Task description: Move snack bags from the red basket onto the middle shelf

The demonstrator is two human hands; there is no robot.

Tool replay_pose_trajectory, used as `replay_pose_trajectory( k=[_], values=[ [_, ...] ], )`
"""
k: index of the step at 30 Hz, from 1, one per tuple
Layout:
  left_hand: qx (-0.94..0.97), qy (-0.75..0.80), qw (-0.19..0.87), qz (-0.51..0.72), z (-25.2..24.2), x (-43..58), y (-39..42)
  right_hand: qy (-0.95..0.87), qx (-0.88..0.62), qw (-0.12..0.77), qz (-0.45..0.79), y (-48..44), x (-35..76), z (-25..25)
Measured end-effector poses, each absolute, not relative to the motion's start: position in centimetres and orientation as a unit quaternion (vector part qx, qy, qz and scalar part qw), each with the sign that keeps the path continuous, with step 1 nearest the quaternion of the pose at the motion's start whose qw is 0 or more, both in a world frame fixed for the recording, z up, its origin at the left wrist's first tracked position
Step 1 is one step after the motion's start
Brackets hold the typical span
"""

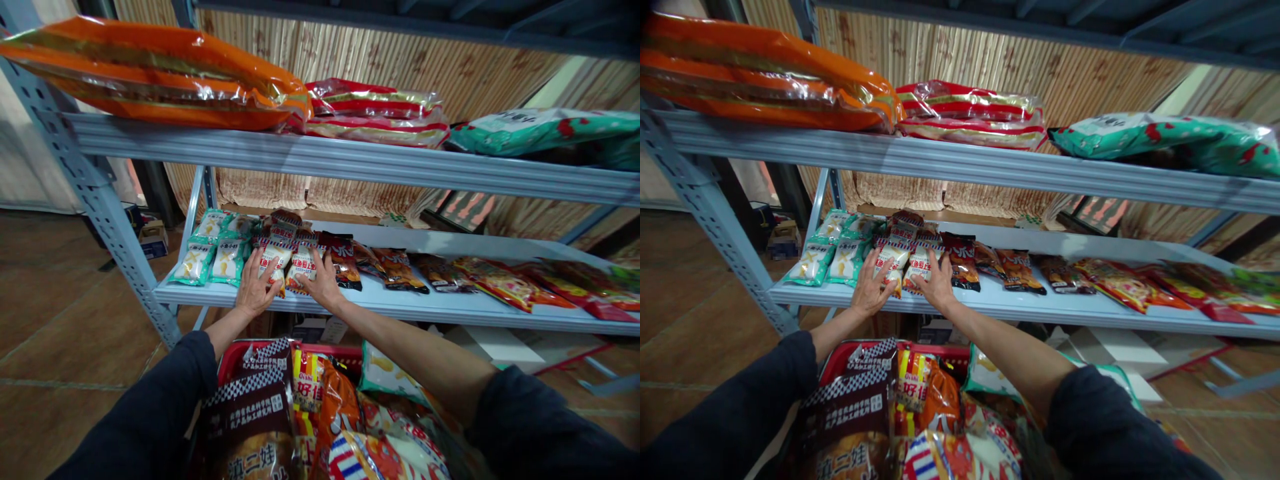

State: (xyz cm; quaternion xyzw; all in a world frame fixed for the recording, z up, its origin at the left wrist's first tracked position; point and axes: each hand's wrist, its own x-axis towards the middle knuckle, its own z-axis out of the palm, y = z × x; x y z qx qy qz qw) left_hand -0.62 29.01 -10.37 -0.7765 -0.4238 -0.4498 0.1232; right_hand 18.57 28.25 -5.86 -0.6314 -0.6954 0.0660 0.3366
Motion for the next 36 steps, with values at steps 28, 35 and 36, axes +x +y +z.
replay_pose_trajectory(
  k=[28, 35, 36],
  values=[
    [-0.782, -0.401, 0.123, -0.461, -8.6, -1.0, 27.5, -0.714, -0.626, 0.301, 0.094, 25.6, 19.8, -3.6],
    [-0.787, -0.389, 0.104, -0.468, -5.3, -1.9, 25.8, -0.739, -0.608, 0.285, 0.056, 23.3, 21.2, -2.3],
    [-0.789, -0.391, 0.089, -0.466, -4.9, -2.0, 25.2, -0.747, -0.604, 0.274, 0.050, 22.7, 21.4, -1.9]
  ],
)
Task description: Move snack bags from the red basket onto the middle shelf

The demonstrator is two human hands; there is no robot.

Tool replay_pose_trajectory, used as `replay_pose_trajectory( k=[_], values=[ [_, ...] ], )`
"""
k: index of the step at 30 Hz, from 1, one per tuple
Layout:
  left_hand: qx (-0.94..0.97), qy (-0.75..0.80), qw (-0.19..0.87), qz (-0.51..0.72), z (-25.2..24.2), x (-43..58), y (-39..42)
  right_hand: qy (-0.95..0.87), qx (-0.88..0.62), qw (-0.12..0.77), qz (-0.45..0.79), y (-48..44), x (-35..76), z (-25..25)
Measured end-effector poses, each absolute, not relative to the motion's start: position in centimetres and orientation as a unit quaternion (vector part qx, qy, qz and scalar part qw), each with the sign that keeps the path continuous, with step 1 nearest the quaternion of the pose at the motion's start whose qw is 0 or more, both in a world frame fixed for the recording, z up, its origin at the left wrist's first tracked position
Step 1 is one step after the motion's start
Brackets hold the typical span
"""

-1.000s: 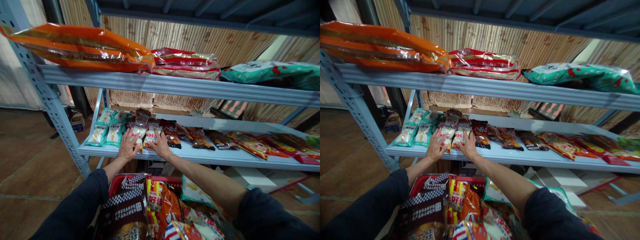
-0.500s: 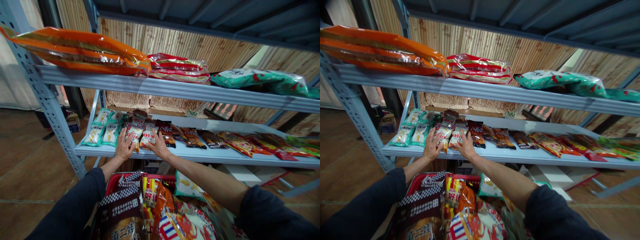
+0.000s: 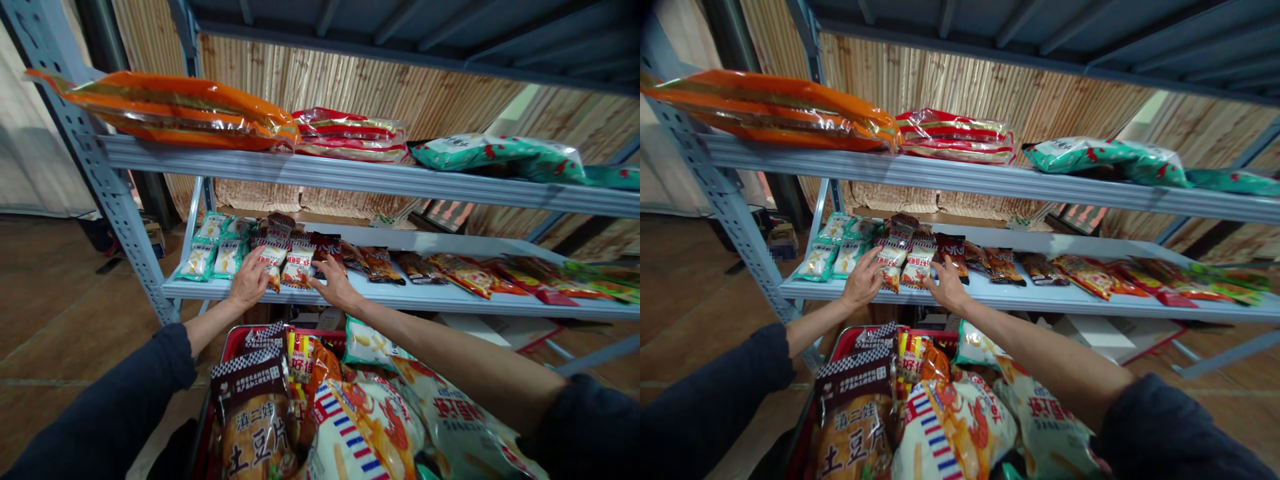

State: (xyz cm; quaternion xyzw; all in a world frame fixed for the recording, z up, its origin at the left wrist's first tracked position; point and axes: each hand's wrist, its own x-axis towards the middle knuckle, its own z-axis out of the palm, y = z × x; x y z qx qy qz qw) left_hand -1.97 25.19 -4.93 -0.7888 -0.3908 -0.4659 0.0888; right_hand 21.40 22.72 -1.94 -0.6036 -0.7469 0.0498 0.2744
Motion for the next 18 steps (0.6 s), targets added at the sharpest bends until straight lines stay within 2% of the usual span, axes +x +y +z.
replay_pose_trajectory(
  k=[6, 10, 14, 18],
  values=[
    [-0.828, -0.380, -0.050, -0.409, -2.4, -1.1, 18.4, -0.786, -0.578, 0.211, 0.064, 17.3, 21.9, 1.0],
    [-0.851, -0.355, -0.195, -0.333, -0.9, 0.3, 13.1, -0.790, -0.581, 0.161, 0.114, 12.8, 21.5, 3.0],
    [-0.815, -0.364, -0.317, -0.320, 0.0, 1.2, 9.5, -0.798, -0.565, 0.159, 0.136, 9.1, 21.8, 4.1],
    [-0.789, -0.376, -0.389, -0.292, 0.8, 1.3, 7.1, -0.791, -0.567, 0.165, 0.160, 6.2, 23.3, 4.9]
  ],
)
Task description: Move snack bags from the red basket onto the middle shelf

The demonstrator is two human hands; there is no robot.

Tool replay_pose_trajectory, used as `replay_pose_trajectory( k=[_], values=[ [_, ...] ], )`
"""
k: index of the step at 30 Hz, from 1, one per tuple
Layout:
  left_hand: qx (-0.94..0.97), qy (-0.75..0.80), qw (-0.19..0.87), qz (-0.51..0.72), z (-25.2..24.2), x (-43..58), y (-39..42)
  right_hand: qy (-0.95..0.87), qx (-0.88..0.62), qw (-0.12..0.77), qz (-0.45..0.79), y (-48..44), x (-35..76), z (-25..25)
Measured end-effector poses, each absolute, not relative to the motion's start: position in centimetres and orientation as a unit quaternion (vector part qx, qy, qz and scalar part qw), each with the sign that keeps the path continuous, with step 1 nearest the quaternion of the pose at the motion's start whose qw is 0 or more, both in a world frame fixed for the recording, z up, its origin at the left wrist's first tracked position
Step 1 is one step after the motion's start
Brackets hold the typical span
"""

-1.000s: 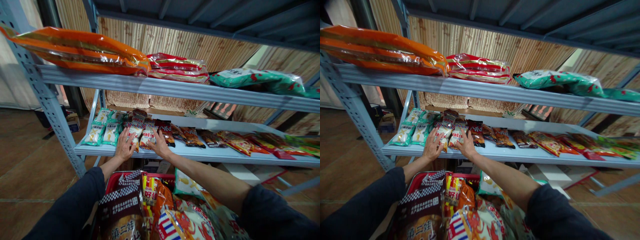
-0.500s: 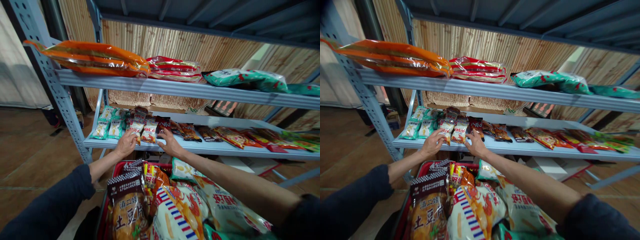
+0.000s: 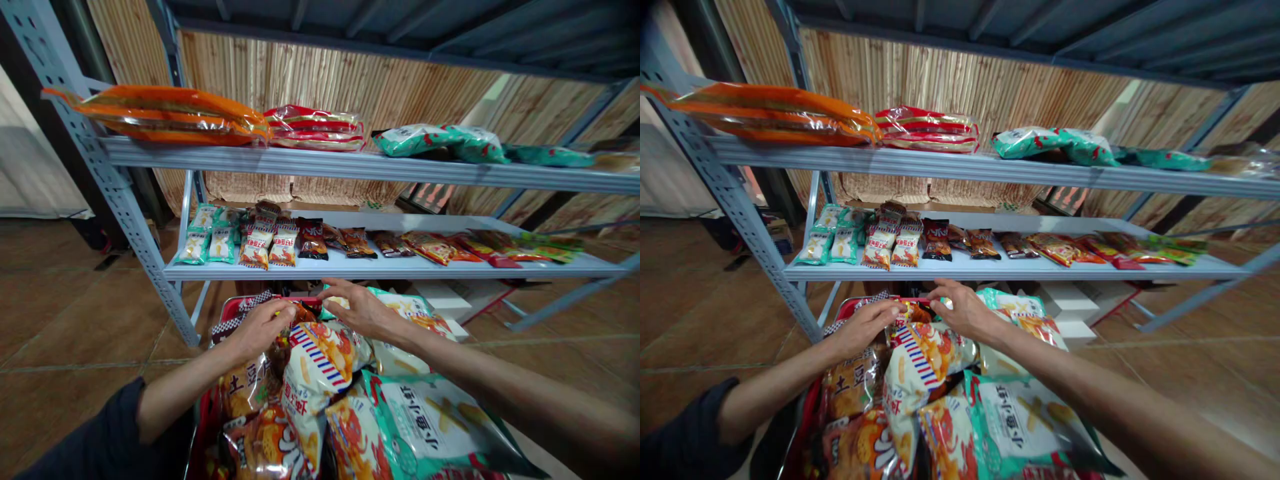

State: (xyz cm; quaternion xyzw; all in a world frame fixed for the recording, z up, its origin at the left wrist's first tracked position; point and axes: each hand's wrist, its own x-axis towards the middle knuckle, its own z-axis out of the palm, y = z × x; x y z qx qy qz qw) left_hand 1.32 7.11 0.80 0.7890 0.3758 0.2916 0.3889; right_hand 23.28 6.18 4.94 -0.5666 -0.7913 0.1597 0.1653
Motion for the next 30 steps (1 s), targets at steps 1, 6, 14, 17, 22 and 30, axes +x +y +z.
replay_pose_trajectory(
  k=[1, 6, 14, 17, 22, 30],
  values=[
    [0.786, 0.376, 0.399, 0.286, 1.0, 1.3, 6.5, -0.786, -0.571, 0.172, 0.163, 5.6, 23.9, 5.2],
    [0.795, 0.365, 0.402, 0.270, 1.5, 1.0, 3.7, -0.748, -0.601, 0.218, 0.178, 3.2, 27.3, 6.3],
    [0.830, 0.410, 0.315, 0.207, 1.8, 2.8, 0.6, -0.725, -0.613, 0.226, 0.216, 0.5, 30.3, 6.0],
    [0.839, 0.416, 0.292, 0.193, 1.8, 3.5, 0.1, -0.734, -0.618, 0.199, 0.201, -1.0, 30.7, 6.6],
    [0.845, 0.423, 0.219, 0.244, 1.9, 3.6, -0.4, -0.745, -0.618, 0.177, 0.181, -4.1, 32.7, 8.4],
    [0.877, 0.329, 0.105, 0.334, 2.3, 4.0, -2.1, -0.834, -0.530, 0.022, 0.149, -9.3, 34.1, 7.1]
  ],
)
